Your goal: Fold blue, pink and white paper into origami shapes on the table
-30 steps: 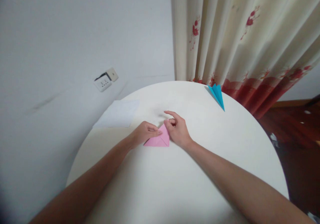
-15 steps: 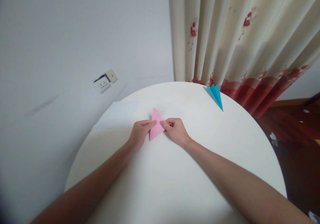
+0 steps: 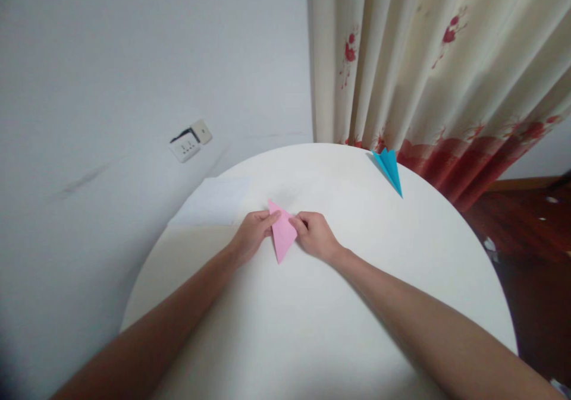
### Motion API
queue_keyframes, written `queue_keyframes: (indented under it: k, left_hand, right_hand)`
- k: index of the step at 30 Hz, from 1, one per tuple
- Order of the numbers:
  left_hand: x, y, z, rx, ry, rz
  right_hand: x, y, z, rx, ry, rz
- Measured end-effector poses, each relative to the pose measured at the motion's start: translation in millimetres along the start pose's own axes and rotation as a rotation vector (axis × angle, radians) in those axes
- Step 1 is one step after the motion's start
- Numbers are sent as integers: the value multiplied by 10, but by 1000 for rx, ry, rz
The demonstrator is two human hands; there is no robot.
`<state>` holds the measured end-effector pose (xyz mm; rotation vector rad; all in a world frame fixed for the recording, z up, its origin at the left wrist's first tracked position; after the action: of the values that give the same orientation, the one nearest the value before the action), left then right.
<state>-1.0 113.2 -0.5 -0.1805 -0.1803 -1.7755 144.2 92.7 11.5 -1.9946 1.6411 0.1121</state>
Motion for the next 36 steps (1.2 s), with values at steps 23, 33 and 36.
queue_keyframes:
  k: [23, 33, 36]
  left_hand:
    - [25, 118, -28, -148, -51, -109]
    - [62, 156, -57, -210, -121, -170]
    - [63, 153, -55, -239, -116, -167]
  right_hand:
    - [-4, -187, 15, 12, 26, 218]
    - [37, -347, 36, 46, 65, 389]
    - [63, -408, 89, 40, 98, 470]
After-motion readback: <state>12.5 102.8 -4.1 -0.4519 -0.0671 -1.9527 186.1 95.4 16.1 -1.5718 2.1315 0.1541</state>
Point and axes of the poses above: each hand's wrist, its own x-axis away from the middle knuckle, its own y-axis out of the palm, z = x × y, the point moved 8 cm from there along -x, towards the middle knuckle, and after that the axes turned 9 degrees about -y, right-handed, at the moved point
